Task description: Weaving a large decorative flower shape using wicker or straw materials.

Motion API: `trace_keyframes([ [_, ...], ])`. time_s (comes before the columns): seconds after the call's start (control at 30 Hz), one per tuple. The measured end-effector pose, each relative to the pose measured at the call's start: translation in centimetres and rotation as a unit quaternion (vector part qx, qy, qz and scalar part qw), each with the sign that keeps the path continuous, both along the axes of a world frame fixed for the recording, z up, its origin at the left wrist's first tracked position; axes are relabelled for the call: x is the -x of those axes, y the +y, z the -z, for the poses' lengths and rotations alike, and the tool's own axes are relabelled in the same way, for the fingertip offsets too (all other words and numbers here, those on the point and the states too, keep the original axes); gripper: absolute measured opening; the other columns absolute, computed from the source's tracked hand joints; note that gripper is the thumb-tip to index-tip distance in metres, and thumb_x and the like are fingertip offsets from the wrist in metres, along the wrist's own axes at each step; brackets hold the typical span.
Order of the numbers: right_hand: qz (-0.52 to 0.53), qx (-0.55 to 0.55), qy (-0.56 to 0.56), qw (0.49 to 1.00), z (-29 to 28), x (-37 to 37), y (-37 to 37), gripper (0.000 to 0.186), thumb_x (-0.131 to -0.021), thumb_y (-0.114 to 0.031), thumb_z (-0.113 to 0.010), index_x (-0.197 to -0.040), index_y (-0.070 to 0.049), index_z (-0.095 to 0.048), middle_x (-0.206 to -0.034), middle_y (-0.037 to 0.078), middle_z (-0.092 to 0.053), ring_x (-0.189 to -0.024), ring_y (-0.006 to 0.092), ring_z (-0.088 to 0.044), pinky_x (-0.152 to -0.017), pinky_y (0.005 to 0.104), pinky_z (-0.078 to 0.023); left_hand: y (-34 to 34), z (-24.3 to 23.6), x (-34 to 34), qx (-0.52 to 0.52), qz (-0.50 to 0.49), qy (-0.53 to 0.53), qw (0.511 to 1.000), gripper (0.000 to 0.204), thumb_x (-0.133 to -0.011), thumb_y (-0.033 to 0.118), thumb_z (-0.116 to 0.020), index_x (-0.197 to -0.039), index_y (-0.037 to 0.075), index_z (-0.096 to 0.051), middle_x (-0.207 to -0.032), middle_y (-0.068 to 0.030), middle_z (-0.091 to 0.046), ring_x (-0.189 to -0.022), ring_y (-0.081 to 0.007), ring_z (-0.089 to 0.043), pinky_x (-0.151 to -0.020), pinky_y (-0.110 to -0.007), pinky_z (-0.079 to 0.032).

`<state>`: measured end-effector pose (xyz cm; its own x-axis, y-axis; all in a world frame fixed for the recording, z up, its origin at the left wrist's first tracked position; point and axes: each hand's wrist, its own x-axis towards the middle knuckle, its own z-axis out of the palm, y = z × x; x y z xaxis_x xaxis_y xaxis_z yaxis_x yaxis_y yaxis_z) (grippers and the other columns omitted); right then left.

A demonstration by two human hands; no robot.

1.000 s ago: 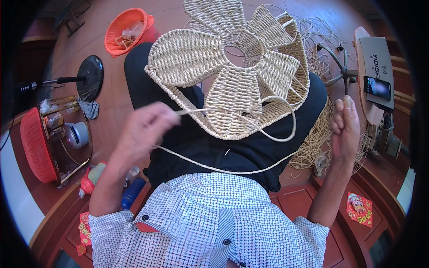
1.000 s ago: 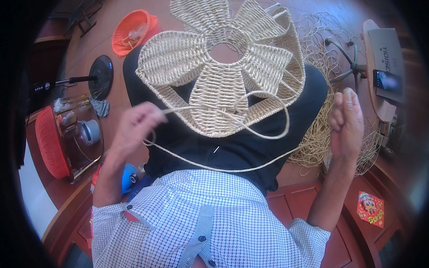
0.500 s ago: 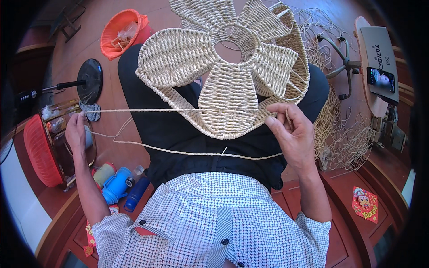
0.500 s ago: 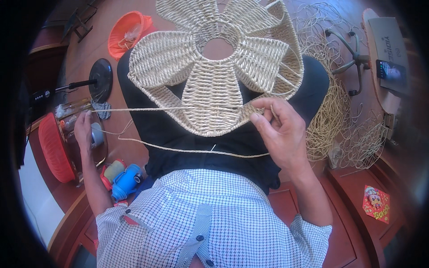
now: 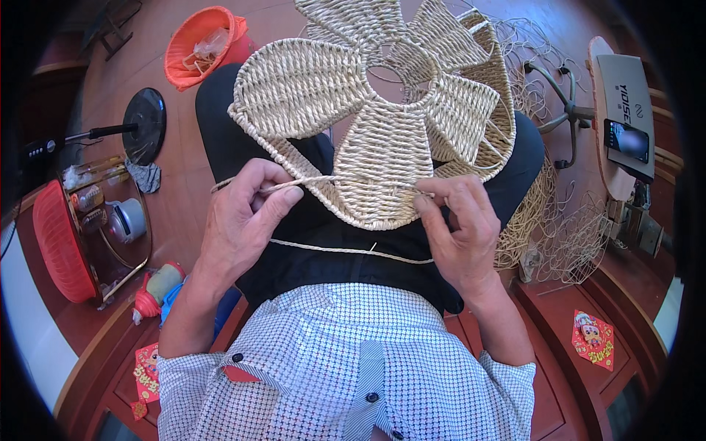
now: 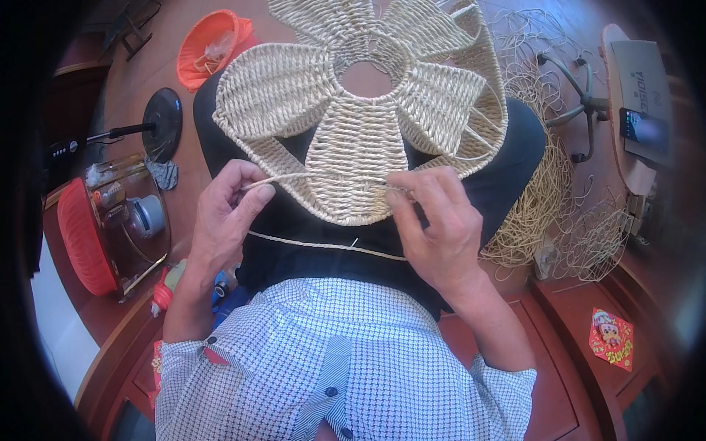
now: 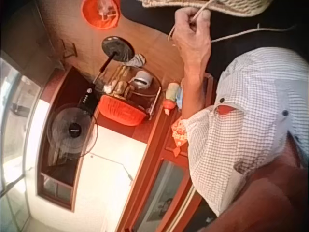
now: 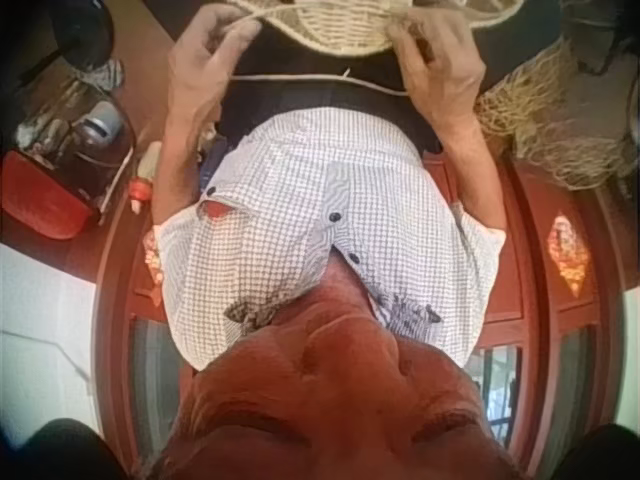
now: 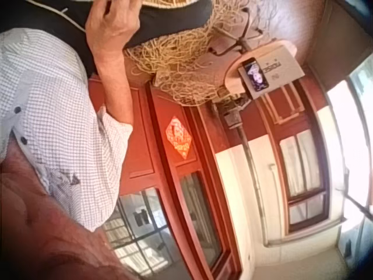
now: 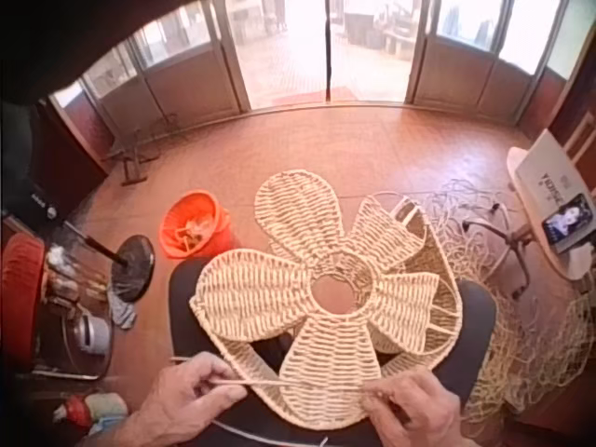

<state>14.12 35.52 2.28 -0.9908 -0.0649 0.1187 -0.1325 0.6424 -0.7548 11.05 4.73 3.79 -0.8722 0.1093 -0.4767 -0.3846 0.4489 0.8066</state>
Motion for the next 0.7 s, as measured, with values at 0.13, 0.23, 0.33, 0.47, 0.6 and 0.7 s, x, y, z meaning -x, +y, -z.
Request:
trace_keyframes([
  [0.13,-0.011,-0.001,-0.005,1.000,0.5,0.1,-0.7,0.019,-0.093,-0.001,-0.083,-0.111,-0.006,-0.079,-0.097,0.008,-0.071,-0.075,0.0187,-0.072,-0.064,0.0320,-0.057,-1.1,0.2,0.4,-0.097,-0.007,-0.010,0.995,0.016,-0.107,0.018,-0.079,-0.106,0.003,-0.074,-0.086,0.0087,-0.061,-0.079,-0.0010,-0.051,-0.069,-0.021,-0.039],
  [0.23,-0.015,0.005,-0.018,1.000,0.7,0.3,-0.9,0.018,-0.092,-0.002,-0.084,-0.110,-0.006,-0.079,-0.097,0.007,-0.071,-0.075,0.0185,-0.071,-0.063,0.0319,-0.057,-1.3,0.2,0.5,-0.073,-0.001,-0.002,0.997,0.016,-0.107,0.018,-0.078,-0.103,0.003,-0.075,-0.085,0.0084,-0.061,-0.079,-0.0011,-0.052,-0.069,-0.021,-0.040],
  [0.33,-0.034,0.018,0.020,0.999,1.1,0.4,-1.1,0.018,-0.091,-0.002,-0.085,-0.108,-0.007,-0.080,-0.094,0.007,-0.070,-0.073,0.0185,-0.070,-0.063,0.0322,-0.056,-1.4,-0.1,0.8,-0.048,0.009,0.017,0.999,0.016,-0.106,0.018,-0.079,-0.100,0.003,-0.075,-0.081,0.0094,-0.060,-0.077,-0.0011,-0.051,-0.066,-0.023,-0.039],
  [0.47,-0.040,0.008,0.018,0.999,1.6,0.2,-1.1,0.019,-0.090,-0.003,-0.087,-0.108,-0.008,-0.081,-0.091,0.005,-0.069,-0.070,0.0182,-0.070,-0.062,0.0328,-0.056,-2.0,0.0,1.4,-0.040,0.017,0.018,0.999,0.017,-0.107,0.018,-0.079,-0.099,0.004,-0.074,-0.084,0.0087,-0.062,-0.078,-0.0009,-0.052,-0.069,-0.021,-0.040],
  [0.6,-0.049,-0.006,0.029,0.998,1.6,0.2,-1.1,0.020,-0.089,-0.003,-0.087,-0.108,-0.008,-0.081,-0.090,0.004,-0.069,-0.070,0.0168,-0.070,-0.061,0.0338,-0.056,-2.4,0.7,1.9,-0.037,0.020,-0.002,0.999,0.018,-0.106,0.019,-0.079,-0.097,0.004,-0.073,-0.083,0.0090,-0.061,-0.077,-0.0008,-0.051,-0.067,-0.022,-0.039],
  [0.7,-0.049,0.015,0.031,0.998,1.0,0.5,-1.3,0.015,-0.093,-0.002,-0.080,-0.108,-0.004,-0.080,-0.090,0.007,-0.067,-0.069,0.0175,-0.067,-0.060,0.0344,-0.053,-2.1,0.1,2.1,-0.006,0.033,-0.007,0.999,0.019,-0.106,0.019,-0.079,-0.096,0.004,-0.072,-0.082,0.0092,-0.061,-0.077,-0.0007,-0.051,-0.067,-0.022,-0.039],
])
